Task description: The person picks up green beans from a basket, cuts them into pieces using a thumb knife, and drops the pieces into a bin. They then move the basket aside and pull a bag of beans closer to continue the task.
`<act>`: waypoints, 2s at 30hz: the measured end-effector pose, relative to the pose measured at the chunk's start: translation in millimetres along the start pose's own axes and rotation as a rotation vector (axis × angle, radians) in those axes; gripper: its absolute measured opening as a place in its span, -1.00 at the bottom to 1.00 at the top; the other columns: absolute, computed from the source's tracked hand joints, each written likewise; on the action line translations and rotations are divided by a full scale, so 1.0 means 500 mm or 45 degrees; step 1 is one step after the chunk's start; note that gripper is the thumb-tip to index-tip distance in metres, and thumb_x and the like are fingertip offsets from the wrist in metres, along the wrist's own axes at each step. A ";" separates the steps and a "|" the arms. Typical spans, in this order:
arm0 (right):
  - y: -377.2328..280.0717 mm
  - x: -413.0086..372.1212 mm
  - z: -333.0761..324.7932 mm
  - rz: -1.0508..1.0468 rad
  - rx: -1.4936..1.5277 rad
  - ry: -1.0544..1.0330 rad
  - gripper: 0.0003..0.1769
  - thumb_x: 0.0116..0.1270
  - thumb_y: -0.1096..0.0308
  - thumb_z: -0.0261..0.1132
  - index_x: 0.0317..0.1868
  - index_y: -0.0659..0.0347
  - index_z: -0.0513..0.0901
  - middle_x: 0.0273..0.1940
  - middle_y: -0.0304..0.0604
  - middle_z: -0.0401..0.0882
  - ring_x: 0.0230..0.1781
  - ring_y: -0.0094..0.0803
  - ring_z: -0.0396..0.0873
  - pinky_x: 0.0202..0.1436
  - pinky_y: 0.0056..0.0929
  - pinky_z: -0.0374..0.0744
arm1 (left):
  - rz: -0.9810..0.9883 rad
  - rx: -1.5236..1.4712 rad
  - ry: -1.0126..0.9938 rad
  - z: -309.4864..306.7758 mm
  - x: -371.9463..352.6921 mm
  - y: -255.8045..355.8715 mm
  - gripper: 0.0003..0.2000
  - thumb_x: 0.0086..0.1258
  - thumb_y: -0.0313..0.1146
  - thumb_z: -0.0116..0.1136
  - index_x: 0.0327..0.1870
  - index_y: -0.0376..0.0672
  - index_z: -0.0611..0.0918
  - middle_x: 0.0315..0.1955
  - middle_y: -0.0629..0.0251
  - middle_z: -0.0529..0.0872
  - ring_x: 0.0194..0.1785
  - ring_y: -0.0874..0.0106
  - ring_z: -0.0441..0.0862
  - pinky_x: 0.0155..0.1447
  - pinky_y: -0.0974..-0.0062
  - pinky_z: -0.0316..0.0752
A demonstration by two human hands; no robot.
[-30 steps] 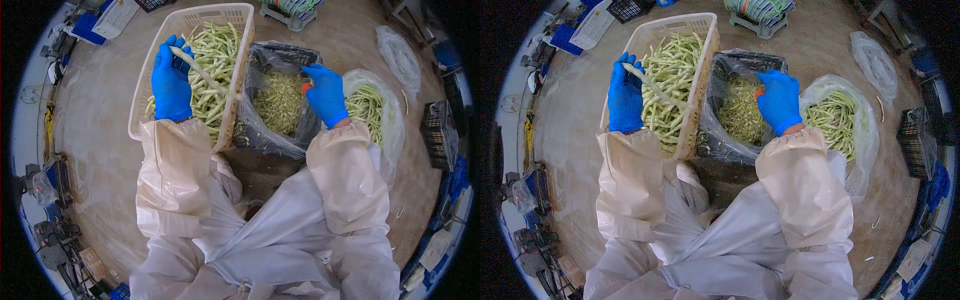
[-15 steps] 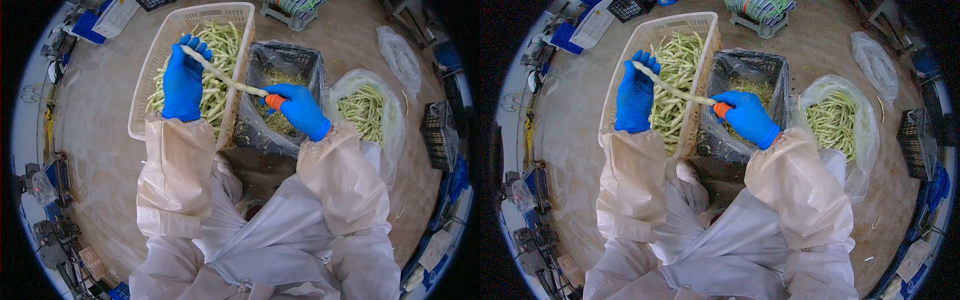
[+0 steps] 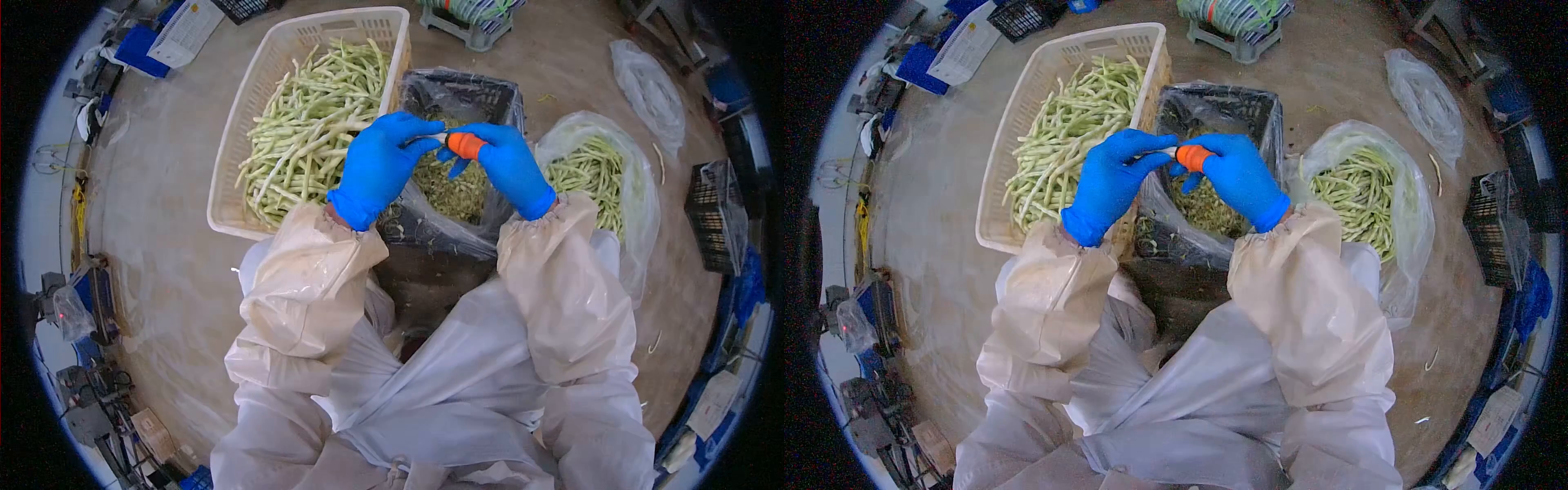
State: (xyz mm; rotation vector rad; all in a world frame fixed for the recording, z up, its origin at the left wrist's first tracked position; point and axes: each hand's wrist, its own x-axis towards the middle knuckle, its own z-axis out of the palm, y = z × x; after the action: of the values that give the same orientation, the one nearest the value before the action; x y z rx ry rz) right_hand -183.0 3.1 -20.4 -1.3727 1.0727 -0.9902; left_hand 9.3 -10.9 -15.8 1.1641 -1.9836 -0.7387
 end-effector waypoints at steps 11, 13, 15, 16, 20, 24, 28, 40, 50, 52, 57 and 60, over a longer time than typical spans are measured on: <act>0.006 -0.013 0.030 -0.540 -0.879 0.278 -0.83 0.12 0.35 0.23 -0.27 0.19 0.65 -0.38 0.01 0.56 -0.38 -0.01 0.51 -0.31 -0.15 0.46 | 0.024 0.262 0.075 -0.007 -0.002 0.023 -0.82 0.15 -0.32 0.29 -0.21 -0.05 0.72 -0.36 0.24 0.66 -0.34 0.36 0.59 -0.25 0.49 0.45; 0.003 -0.016 0.032 -0.543 -0.944 0.278 -0.86 0.09 0.37 0.23 -0.33 0.19 0.63 -0.37 0.02 0.56 -0.38 0.01 0.51 -0.31 -0.11 0.44 | 0.031 0.225 0.071 -0.002 -0.005 0.022 -0.82 0.14 -0.31 0.30 -0.22 -0.05 0.72 -0.37 0.25 0.66 -0.36 0.35 0.60 -0.27 0.47 0.46; 0.000 -0.019 0.038 -0.569 -1.037 0.295 -0.87 0.06 0.38 0.23 -0.36 0.19 0.62 -0.40 0.04 0.55 -0.40 0.02 0.50 -0.33 -0.09 0.44 | 0.032 0.135 0.069 0.005 -0.010 0.023 -0.82 0.13 -0.31 0.31 -0.23 -0.05 0.71 -0.37 0.25 0.66 -0.37 0.33 0.60 -0.30 0.46 0.46; -0.001 -0.020 0.040 -0.581 -1.084 0.302 -0.87 0.05 0.38 0.23 -0.37 0.19 0.62 -0.41 0.05 0.55 -0.42 0.03 0.49 -0.34 -0.08 0.43 | 0.027 0.184 0.068 0.007 -0.011 0.024 -0.81 0.13 -0.31 0.31 -0.23 -0.05 0.71 -0.38 0.25 0.66 -0.36 0.34 0.61 -0.30 0.47 0.46; 0.008 -0.018 0.040 -0.430 -0.797 0.351 -0.84 0.09 0.40 0.24 -0.30 0.23 0.64 -0.42 0.01 0.59 -0.45 -0.19 0.55 -0.39 -0.23 0.48 | 0.052 0.300 0.118 0.013 -0.011 0.027 -0.81 0.15 -0.29 0.30 -0.22 -0.07 0.71 -0.39 0.25 0.68 -0.35 0.40 0.63 -0.28 0.51 0.48; -0.017 -0.009 0.021 0.002 0.163 0.269 -0.79 0.15 0.40 0.25 -0.21 0.30 0.65 -0.41 -0.08 0.63 -0.45 -0.44 0.56 -0.40 -0.40 0.52 | -0.138 -0.190 0.190 0.012 -0.002 0.036 -0.82 0.20 -0.30 0.27 -0.25 -0.17 0.71 -0.38 0.29 0.70 -0.31 0.51 0.62 -0.25 0.55 0.49; -0.025 -0.010 0.033 -0.008 0.350 0.184 -0.79 0.20 0.40 0.24 -0.22 0.35 0.66 -0.43 -0.16 0.64 -0.47 -0.48 0.55 -0.39 -0.41 0.54 | -0.335 -0.657 0.418 -0.032 0.020 0.040 -0.82 0.20 -0.32 0.27 -0.26 -0.21 0.68 -0.43 0.39 0.67 -0.42 0.56 0.56 -0.31 0.58 0.43; 0.049 -0.009 0.053 -0.044 -0.922 0.484 -0.86 -0.01 0.33 0.21 -0.44 0.16 0.65 -0.37 0.02 0.60 -0.35 0.01 0.56 -0.25 -0.11 0.52 | 0.187 -0.365 1.325 -0.263 0.025 0.002 -0.71 0.44 -0.33 -0.09 -0.05 -0.42 0.52 -0.14 -0.01 0.62 -0.07 0.24 0.61 -0.14 0.41 0.59; 0.087 -0.024 0.044 -0.120 -1.585 0.396 -0.81 -0.01 0.26 0.27 -0.47 0.23 0.60 -0.37 0.08 0.56 -0.30 0.00 0.54 -0.18 -0.10 0.48 | 0.264 -0.330 1.188 -0.290 0.033 -0.070 -0.74 0.41 -0.40 -0.03 -0.07 -0.46 0.51 -0.06 -0.02 0.55 -0.02 0.26 0.55 -0.04 0.36 0.62; 0.048 -0.040 0.044 -0.127 -1.383 0.260 -0.79 0.01 0.26 0.26 -0.44 0.24 0.60 -0.34 0.08 0.55 -0.27 0.00 0.53 -0.15 -0.10 0.46 | -0.056 -0.264 0.829 -0.290 0.038 -0.153 -0.71 0.40 -0.39 0.00 0.05 -0.37 0.49 -0.01 0.09 0.55 0.03 0.33 0.52 0.01 0.41 0.55; -0.099 -0.067 -0.029 -0.243 -1.014 0.425 -0.73 0.06 0.22 0.24 -0.34 0.26 0.63 -0.31 0.05 0.59 -0.26 0.00 0.54 -0.17 -0.12 0.48 | -0.449 -0.279 0.417 -0.237 0.041 -0.170 -0.62 0.37 -0.38 0.06 0.20 -0.21 0.46 0.08 0.25 0.53 0.08 0.46 0.47 0.07 0.49 0.44; -0.139 -0.113 -0.132 -0.195 -0.826 0.647 -0.69 0.09 0.19 0.27 -0.22 0.19 0.66 -0.27 0.04 0.62 -0.25 -0.09 0.59 -0.17 -0.24 0.53 | -0.428 -0.165 0.366 -0.216 0.043 -0.149 -0.63 0.37 -0.37 0.07 0.18 -0.23 0.48 0.07 0.26 0.54 0.05 0.48 0.49 0.07 0.50 0.42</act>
State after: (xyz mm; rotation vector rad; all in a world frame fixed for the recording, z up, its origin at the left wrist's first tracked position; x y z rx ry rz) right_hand -255.7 42.7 54.0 -1.7854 1.8005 -1.1968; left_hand 125.2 -75.2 -2.9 1.4539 -1.5012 -0.8021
